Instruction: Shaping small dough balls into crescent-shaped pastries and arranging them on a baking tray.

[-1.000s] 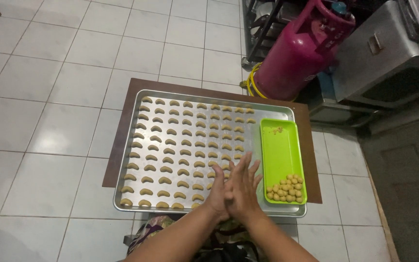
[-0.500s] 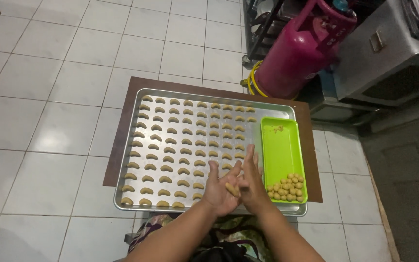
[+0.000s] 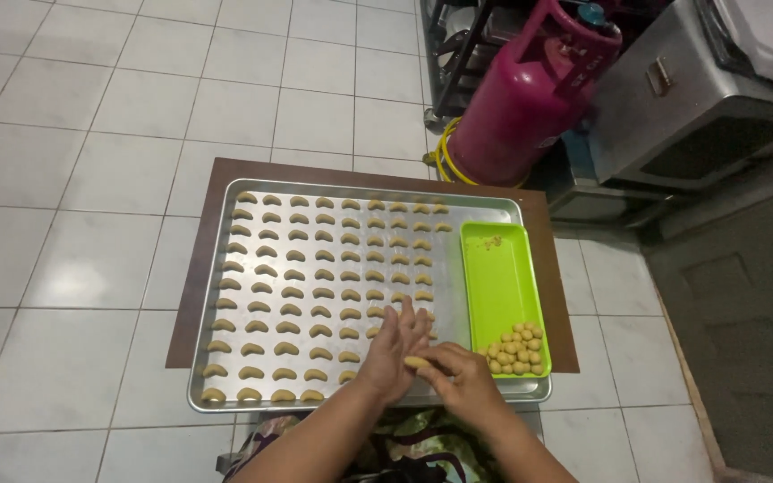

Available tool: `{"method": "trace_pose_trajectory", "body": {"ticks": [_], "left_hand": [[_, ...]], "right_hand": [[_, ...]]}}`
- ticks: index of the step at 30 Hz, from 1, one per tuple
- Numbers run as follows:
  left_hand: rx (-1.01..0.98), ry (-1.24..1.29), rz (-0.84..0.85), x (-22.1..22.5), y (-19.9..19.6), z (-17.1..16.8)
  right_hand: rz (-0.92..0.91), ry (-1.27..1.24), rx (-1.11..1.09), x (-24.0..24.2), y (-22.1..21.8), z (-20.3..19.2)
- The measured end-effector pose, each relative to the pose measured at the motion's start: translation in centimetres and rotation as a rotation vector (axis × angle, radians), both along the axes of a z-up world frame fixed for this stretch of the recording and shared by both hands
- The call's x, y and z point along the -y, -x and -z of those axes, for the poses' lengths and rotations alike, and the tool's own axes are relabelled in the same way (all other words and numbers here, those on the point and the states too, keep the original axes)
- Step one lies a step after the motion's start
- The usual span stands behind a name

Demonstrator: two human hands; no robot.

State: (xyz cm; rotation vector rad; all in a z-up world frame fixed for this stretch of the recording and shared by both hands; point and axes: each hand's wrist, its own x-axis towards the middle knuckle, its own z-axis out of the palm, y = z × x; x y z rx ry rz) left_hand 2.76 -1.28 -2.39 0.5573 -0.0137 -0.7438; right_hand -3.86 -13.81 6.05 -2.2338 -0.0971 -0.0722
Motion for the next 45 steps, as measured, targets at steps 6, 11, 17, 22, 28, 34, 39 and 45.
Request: {"method": "trace_pose_trajectory", "body": {"ticks": [6, 11, 17, 22, 28, 34, 39, 45], "left_hand": [[0.195, -0.351, 0.12, 0.5, -0.3, -2.4], [0.194, -0.39, 0.043, 2.9, -0.1, 3.1], [0.071, -0.331, -0.047, 3.1, -3.0, 4.1], [-0.162, -0.212, -0.166, 2.1, -5.7, 4.1], [-0.317, -0.326, -0.182, 1.0, -6.8, 3.6], [-0.421, -0.38, -0.244, 0.7, -7.7, 1.8], [-0.403, -0.368, -0.19, 0.8, -7.8, 3.4], [-0.333, -0.341, -0.163, 1.1, -6.8, 3.3]], "right_hand": [[0.056, 0.009, -0.085, 0.6, -0.4, 2.4], [0.21, -0.035, -0.059, 0.9, -0.5, 6.3], [0.3, -0.074, -0.211, 4.4, -4.6, 8.6], [0.442, 0.012, 0.012, 8.8, -11.6, 10.8], [0.394, 0.53, 0.179, 10.7, -18.2, 13.9], [0.305, 0.821, 0.173, 11.4, -20.4, 16.2], [0.279, 0.877, 0.201, 11.7, -20.4, 17.0], [0.247, 0.653, 0.052, 13.6, -17.9, 14.7]]}}
